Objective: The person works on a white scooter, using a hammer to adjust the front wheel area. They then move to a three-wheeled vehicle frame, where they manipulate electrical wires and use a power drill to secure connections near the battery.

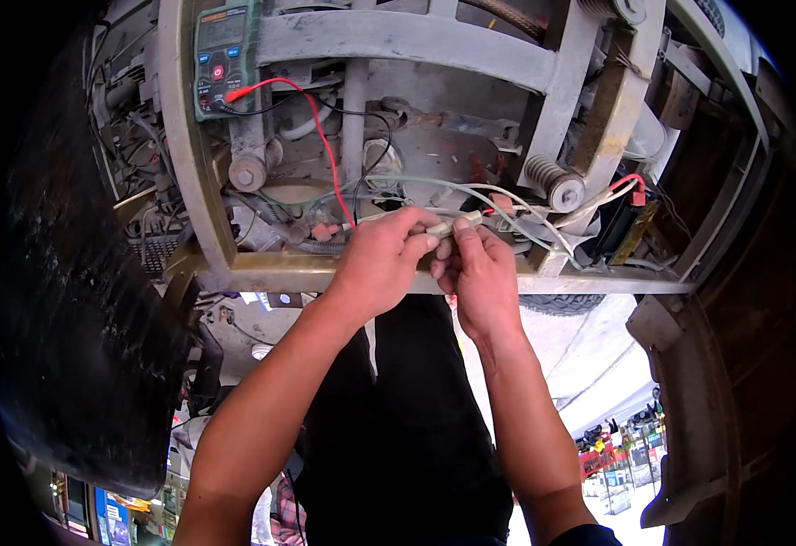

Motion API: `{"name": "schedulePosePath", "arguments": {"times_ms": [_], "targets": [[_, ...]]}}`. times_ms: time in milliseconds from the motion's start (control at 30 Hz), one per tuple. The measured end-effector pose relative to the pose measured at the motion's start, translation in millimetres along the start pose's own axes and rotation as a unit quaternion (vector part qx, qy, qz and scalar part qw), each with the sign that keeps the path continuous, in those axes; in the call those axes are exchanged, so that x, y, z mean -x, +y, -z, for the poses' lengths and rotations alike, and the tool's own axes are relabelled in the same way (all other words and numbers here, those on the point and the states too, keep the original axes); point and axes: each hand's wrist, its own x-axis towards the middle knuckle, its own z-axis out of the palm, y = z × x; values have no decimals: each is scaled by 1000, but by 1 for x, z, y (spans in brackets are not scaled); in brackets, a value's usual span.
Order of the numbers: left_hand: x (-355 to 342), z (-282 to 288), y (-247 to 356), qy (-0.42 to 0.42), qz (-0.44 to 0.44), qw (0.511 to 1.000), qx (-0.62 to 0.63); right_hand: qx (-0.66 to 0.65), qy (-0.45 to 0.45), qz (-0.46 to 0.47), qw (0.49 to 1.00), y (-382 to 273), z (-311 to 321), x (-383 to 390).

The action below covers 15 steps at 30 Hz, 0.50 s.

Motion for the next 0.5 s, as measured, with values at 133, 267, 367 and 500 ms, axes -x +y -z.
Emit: {"name": "schedulePosePath", "arguments": {"times_ms": [133,267,367,500], "targets": [[-4,0,1,6,9,999,-31,-30,13,10,999,3,-5,-5],[-6,1,17,-8,38,999,-11,-59,24,25,998,9,-11,-11],[-8,-1,15,3,14,1000,0,-78,27,21,996,10,-13,-13],[-11,-8,5,38,-27,998,-53,-92,5,24,995,13,-12,-16]]}}
